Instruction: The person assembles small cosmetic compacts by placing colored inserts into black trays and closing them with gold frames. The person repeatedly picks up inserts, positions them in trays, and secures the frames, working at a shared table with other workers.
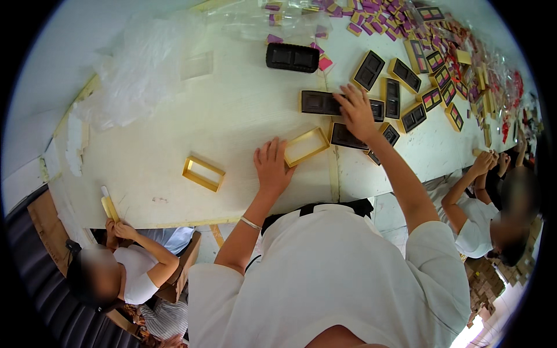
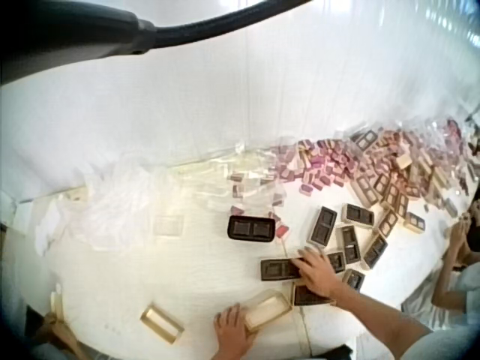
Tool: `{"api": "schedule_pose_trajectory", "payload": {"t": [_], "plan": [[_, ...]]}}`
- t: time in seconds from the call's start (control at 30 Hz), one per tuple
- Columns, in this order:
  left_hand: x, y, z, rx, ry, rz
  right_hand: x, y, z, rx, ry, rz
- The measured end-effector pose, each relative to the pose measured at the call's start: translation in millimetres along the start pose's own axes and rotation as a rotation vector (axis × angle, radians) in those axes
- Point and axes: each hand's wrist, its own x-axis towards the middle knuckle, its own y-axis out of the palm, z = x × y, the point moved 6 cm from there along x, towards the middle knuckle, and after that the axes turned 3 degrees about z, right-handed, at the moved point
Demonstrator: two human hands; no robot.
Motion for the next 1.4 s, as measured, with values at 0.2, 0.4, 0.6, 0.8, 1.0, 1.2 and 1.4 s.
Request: {"api": "schedule_pose_trajectory", "payload": {"t": [0.2,0.4,0.6,0.8,1.0,1.2,1.4], "plan": [[21.8,-8.8,24.1,-0.167,-0.102,0.027,62.1,-39.5,13.2,0.037,-0.034,-0.275],[28.9,-25.6,21.2,-0.265,-0.074,0.062,118.5,5.8,24.2,-0.235,-0.132,0.042],[33.7,-15.8,25.9,-0.464,-0.1,0.07,109.1,-51.4,32.3,0.265,-0.071,-0.17],[31.3,-23.4,32.4,-0.584,-0.14,0.08,-4.8,-16.0,56.3,1.043,0.344,0.605],[31.8,-21.9,16.5,-0.457,-0.004,0.186,-24.3,23.4,54.4,1.061,0.58,0.88],[34.0,-23.4,13.2,-0.52,-0.053,0.2,-10.3,1.9,78.6,0.356,0.354,0.249],[27.0,-14.7,6.2,-0.498,-0.092,0.124,-39.4,22.3,78.9,0.497,0.391,-0.132]]}}
